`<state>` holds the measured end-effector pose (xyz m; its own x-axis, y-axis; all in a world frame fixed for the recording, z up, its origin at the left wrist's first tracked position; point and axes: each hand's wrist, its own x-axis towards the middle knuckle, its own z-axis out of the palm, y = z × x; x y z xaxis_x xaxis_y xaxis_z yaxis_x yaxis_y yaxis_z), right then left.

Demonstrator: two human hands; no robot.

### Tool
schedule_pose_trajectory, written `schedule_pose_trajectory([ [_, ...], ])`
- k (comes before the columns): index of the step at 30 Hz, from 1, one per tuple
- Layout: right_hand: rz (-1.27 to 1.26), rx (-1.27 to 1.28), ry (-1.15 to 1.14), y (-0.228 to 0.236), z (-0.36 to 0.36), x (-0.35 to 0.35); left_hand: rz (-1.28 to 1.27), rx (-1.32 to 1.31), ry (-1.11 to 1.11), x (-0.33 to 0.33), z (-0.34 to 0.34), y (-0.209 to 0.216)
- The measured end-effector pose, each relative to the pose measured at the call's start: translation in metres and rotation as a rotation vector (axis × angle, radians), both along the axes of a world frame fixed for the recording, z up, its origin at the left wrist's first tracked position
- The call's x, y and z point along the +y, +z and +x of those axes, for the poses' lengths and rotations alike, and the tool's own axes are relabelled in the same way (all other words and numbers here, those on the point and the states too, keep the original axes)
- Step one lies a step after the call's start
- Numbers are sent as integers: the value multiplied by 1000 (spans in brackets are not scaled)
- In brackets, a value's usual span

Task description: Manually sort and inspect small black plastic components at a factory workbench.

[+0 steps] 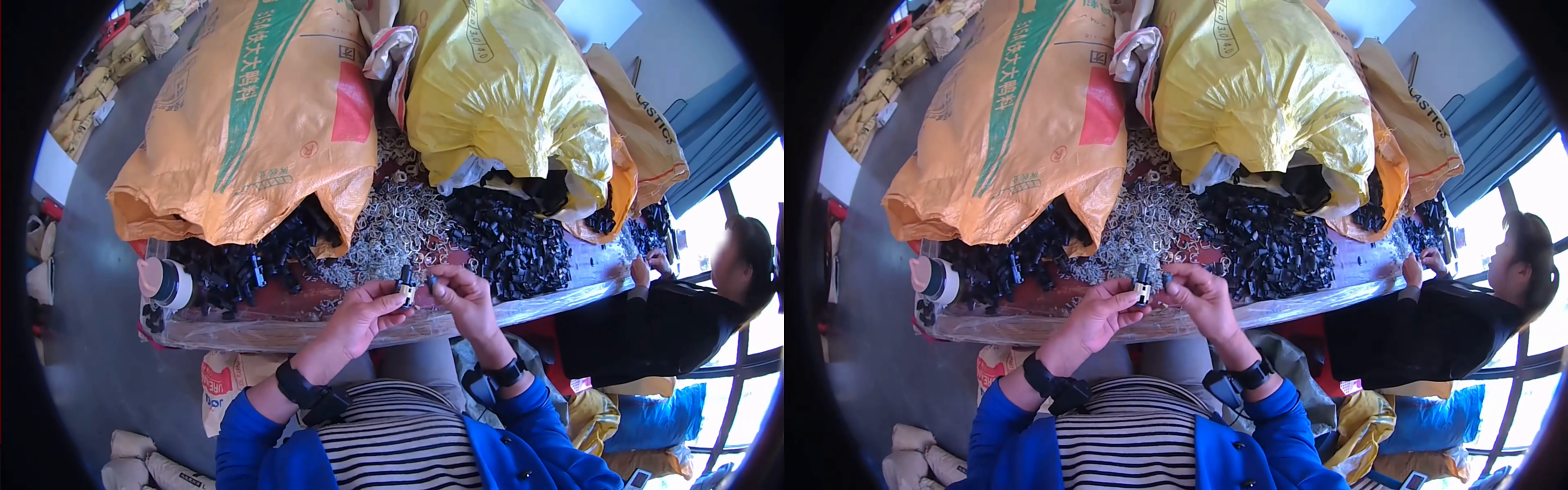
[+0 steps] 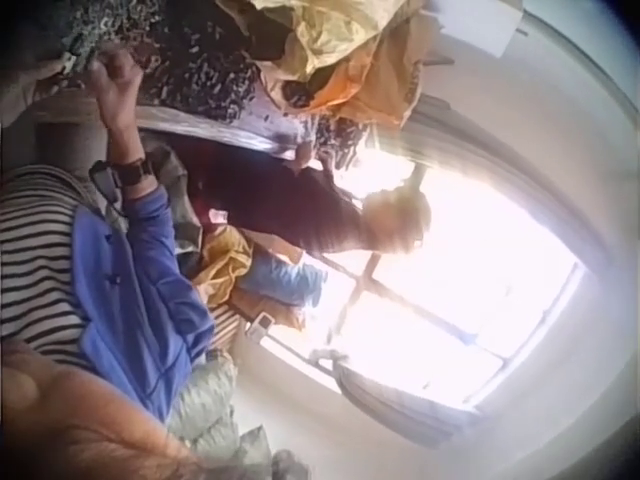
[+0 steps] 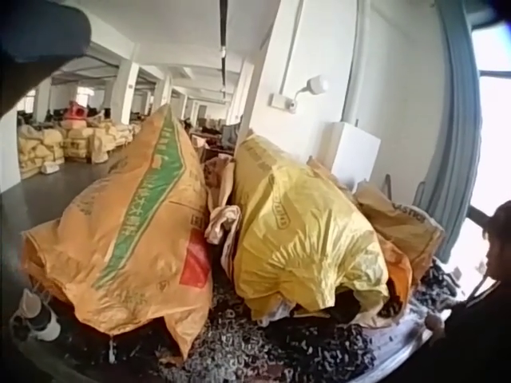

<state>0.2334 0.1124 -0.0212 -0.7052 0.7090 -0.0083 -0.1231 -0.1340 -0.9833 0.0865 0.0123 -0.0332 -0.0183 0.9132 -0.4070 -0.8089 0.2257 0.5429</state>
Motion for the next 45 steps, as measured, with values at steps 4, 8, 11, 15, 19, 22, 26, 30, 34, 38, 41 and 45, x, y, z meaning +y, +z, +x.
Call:
schedule_pose_trajectory([
  [4, 141, 18, -15, 8, -7, -26, 34, 2, -7, -7, 6, 4],
  [8, 530, -82, -61, 2, -6, -28, 42, 3, -11, -11, 8, 5],
  [11, 617, -99, -79, 1, -6, -27, 37, 5, -22, -13, 6, 6],
  [15, 671, -115, -122, -4, -9, -24, 23, 7, -51, -10, 3, 4],
  [19, 706, -127, -105, -11, -10, -14, 3, 7, -80, -3, -2, -2],
  [22, 722, -131, -64, -17, -13, -5, -12, 4, -90, 3, -5, -6],
  [26, 652, -145, -12, -21, -13, 3, -44, -10, -88, 10, -9, -9],
  [30, 381, -124, -5, -22, -15, 5, -63, -5, -111, 13, -11, -10],
  [34, 177, -24, -38, -22, -15, 0, -64, 29, -121, 12, -9, -10],
  [38, 212, -65, -88, -17, -12, -11, -58, 17, -113, 7, -3, -7],
  [41, 241, -95, -124, -9, -10, -24, -53, 32, -94, 1, 4, -3],
  [45, 339, -151, -132, 0, -5, -36, -24, 40, -88, -7, 8, 2],
])
